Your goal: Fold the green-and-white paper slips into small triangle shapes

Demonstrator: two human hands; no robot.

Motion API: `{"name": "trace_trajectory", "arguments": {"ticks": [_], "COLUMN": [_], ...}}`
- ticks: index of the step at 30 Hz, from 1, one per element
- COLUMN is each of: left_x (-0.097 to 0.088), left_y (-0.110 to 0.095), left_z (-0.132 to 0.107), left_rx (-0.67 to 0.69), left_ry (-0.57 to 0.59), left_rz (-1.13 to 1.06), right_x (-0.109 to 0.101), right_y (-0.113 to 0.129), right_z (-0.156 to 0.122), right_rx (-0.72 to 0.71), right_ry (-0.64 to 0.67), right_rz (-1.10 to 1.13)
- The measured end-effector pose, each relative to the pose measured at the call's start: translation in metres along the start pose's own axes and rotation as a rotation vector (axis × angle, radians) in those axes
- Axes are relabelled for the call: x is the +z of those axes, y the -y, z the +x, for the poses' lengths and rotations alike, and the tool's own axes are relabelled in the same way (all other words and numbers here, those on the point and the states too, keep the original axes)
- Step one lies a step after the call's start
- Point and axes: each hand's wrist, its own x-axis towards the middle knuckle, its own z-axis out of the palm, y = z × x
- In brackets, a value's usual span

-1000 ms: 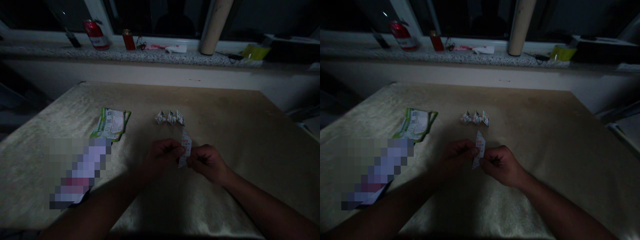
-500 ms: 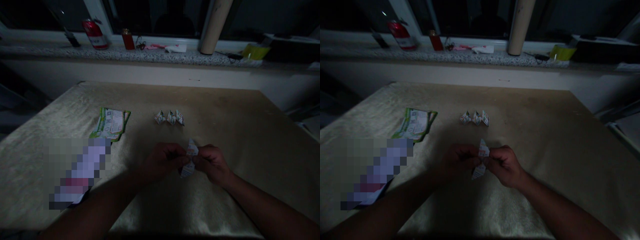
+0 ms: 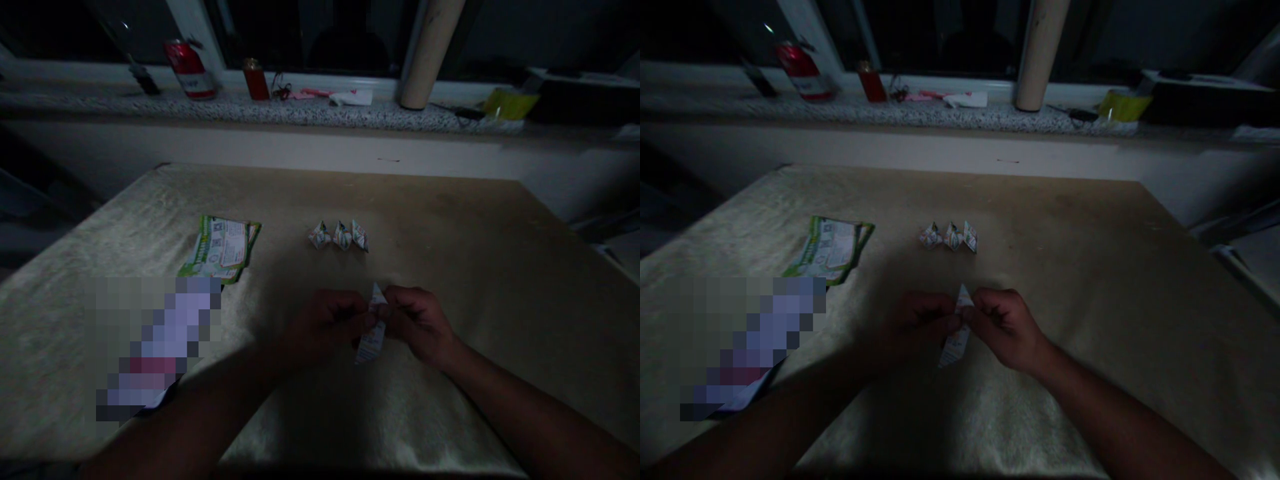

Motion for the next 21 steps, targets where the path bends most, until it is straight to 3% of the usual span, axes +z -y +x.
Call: {"name": "trace_trajectory", "arguments": {"ticks": [9, 15, 21], "left_x": [-0.007, -0.008, -0.003], "left_y": [0.0, -0.008, -0.011], "left_z": [-0.001, 0.0, -0.002], "left_rx": [-0.017, -0.032, 0.019], "left_ry": [0.07, 0.133, 0.119], "left_rz": [0.058, 0.079, 0.148], "right_x": [0.001, 0.007, 0.012], "right_y": [0.005, 0.007, 0.005], "right_z": [0.0, -0.003, -0.003], "right_rx": [0.005, -0.149, -0.117], "right_ry": [-0.001, -0.204, -0.254], "right_rz": [0.025, -0.132, -0.083]}}
